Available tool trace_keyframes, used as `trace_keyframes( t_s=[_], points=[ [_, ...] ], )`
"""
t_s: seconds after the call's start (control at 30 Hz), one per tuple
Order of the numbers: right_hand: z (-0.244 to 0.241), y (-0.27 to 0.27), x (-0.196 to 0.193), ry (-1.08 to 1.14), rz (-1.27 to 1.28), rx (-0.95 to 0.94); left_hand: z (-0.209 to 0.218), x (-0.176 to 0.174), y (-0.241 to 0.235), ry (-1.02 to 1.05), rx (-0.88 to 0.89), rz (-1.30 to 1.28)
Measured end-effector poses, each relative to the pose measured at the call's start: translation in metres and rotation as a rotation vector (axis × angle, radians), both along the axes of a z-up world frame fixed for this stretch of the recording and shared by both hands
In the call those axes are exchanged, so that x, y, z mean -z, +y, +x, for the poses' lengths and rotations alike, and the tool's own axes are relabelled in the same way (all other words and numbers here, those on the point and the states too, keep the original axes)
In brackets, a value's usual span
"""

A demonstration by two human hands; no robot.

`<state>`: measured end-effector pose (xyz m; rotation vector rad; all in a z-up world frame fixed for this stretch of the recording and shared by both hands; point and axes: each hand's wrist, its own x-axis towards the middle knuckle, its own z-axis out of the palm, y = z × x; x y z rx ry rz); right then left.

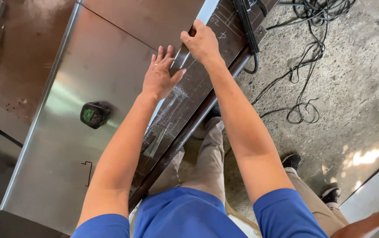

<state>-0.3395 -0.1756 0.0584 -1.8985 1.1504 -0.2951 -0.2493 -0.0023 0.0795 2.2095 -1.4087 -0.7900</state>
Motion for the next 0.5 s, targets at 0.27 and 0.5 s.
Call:
trace_keyframes(
  t_s=[0.27, 0.5],
  points=[
    [0.001, -0.003, -0.007, -0.042, 0.044, 0.0, 0.003, 0.002, -0.004, 0.044, -0.002, 0.062],
    [0.0, -0.004, -0.003, -0.079, 0.07, -0.01, -0.001, 0.002, -0.008, 0.198, -0.137, 0.085]
  ],
)
